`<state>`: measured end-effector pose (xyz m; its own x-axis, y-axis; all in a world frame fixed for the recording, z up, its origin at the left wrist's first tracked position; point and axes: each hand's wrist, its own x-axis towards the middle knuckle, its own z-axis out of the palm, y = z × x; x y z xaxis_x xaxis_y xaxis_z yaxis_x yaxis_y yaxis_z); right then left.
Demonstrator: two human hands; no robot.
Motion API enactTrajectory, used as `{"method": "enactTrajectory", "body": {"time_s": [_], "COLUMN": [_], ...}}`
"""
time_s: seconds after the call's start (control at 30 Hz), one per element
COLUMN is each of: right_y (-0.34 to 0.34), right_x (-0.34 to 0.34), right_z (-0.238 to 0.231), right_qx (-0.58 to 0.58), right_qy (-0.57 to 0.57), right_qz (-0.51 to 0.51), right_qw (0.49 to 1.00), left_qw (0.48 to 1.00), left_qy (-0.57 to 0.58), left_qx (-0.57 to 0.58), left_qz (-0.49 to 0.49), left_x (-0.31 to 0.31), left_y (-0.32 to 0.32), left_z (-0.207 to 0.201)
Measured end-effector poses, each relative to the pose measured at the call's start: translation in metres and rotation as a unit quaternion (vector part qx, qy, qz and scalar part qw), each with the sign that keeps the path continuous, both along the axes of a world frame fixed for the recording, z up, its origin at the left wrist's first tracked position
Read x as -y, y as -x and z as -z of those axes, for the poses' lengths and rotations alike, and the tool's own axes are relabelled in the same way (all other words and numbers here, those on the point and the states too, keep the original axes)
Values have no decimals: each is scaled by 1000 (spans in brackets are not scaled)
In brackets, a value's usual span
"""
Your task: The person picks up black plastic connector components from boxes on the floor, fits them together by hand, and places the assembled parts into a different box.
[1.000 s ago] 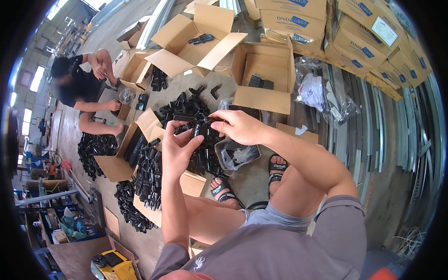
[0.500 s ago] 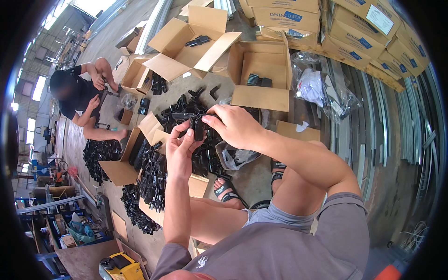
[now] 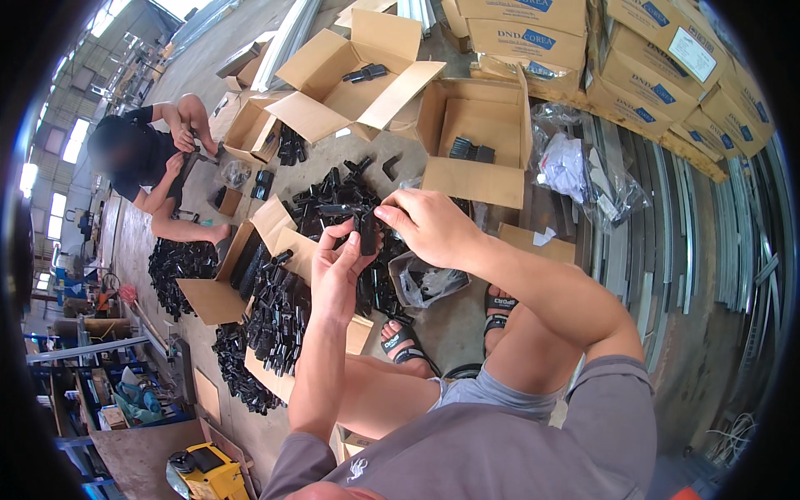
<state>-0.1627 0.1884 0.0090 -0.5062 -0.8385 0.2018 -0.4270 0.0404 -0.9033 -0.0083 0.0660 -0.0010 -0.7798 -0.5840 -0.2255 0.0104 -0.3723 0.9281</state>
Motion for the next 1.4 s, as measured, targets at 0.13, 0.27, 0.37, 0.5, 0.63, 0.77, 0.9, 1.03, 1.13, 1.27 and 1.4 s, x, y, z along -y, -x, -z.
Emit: {"method": "enactTrajectory", "body": {"time_s": [0.13,0.27,0.37,0.5,0.63,0.77,0.9,1.03,1.13,1.27,1.4], "right_y": [-6,-11,-10,-6,-4,-2,14,28,14,-27,-59], "right_x": [-1,-4,-4,-6,-4,-1,5,13,14,21,44], "right_z": [-5,-11,-11,-11,-9,-9,19,69,130,203,292], "right_qx": [-68,-104,-124,-133,-105,-57,51,-46,-158,-249,-163], "right_qy": [-3,-16,-34,-55,-38,-31,50,-167,-299,-513,-493], "right_qz": [47,62,68,62,42,39,12,-18,-124,-316,-210], "right_qw": [997,993,989,988,993,997,997,985,933,759,828], "left_qw": [998,995,994,993,992,988,974,962,956,945,945], "left_qy": [-57,-95,-104,-105,-114,-144,-195,-177,-169,-170,-181], "left_qx": [-2,-9,-16,-12,-19,-48,-97,-120,-118,-139,-137], "left_qz": [25,32,31,48,52,22,-68,-168,-210,-241,-234], "left_x": [-3,-1,-4,-3,-3,-3,6,29,43,49,48], "left_y": [0,-2,-1,-1,-1,-1,1,-5,-9,-9,-4], "left_z": [-4,-8,-8,-3,-1,-2,1,1,4,1,1]}}
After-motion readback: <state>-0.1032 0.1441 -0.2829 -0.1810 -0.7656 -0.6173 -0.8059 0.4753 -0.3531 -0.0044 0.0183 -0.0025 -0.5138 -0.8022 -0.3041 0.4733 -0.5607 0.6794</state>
